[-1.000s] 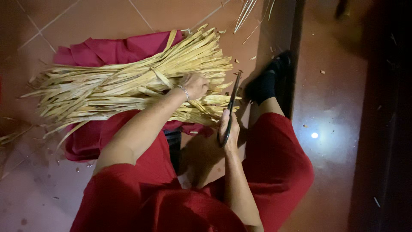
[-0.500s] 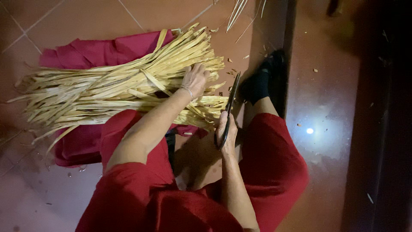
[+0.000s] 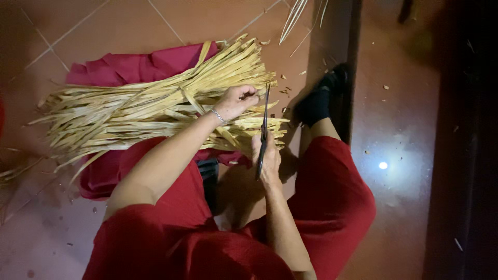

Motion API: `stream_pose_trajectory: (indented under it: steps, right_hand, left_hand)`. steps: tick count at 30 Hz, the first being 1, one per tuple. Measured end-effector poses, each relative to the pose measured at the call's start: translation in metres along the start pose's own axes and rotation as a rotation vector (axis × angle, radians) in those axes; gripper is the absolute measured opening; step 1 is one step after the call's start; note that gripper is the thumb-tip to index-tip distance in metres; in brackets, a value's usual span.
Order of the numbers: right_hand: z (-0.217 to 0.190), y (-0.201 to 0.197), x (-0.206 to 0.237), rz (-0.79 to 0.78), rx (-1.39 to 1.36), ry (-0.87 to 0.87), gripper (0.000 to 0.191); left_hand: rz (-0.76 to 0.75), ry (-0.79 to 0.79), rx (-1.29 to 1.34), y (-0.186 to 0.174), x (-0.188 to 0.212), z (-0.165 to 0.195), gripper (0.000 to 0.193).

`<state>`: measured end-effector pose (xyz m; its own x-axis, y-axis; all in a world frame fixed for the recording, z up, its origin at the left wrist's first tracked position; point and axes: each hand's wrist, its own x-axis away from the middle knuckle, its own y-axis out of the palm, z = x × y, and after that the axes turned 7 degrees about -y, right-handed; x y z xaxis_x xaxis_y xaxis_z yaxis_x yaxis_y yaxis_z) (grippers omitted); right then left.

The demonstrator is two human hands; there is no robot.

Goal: The person places a bundle of dried plant stalks into a red basin, then sits on the floor and uses scissors to trim the stalks repeatedly. The cut pieces fall onto a red cloth on the floor.

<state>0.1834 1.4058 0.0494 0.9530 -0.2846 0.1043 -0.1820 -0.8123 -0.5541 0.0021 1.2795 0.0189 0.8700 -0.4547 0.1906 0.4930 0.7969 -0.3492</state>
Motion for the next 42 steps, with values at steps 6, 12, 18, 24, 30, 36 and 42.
stream_pose_trajectory:
  steps: [6,12,18,24,30,36,42]
  right_hand:
    - [-0.010,0.003,-0.001,0.009,0.071,-0.055,0.062]
    - [-0.016,0.005,-0.001,0.078,0.072,-0.187,0.061]
    - [-0.021,0.003,-0.001,0.007,0.054,-0.050,0.059]
    - [-0.013,0.008,-0.002,0.001,0.251,-0.010,0.052]
    - [-0.007,0.012,0.000,-0.033,0.289,-0.001,0.052]
    - [-0.012,0.011,0.002,0.031,0.184,-0.116,0.062]
    - [-0.014,0.011,0.000,0.032,0.183,-0.111,0.059]
  left_hand:
    - [-0.066,-0.095,0.206,-0.003,0.008,0.003,0.020]
    - [-0.073,-0.152,0.345,0.000,0.013,0.010,0.017]
    - [-0.150,-0.221,0.451,0.001,0.017,0.016,0.011]
    - [-0.169,-0.179,0.437,0.003,0.016,0.011,0.014]
    - [-0.177,-0.176,0.481,0.005,0.016,0.013,0.008]
    - [-0.094,-0.194,0.443,0.001,0.015,0.018,0.011]
    - [-0.161,-0.183,0.457,0.005,0.012,0.001,0.012]
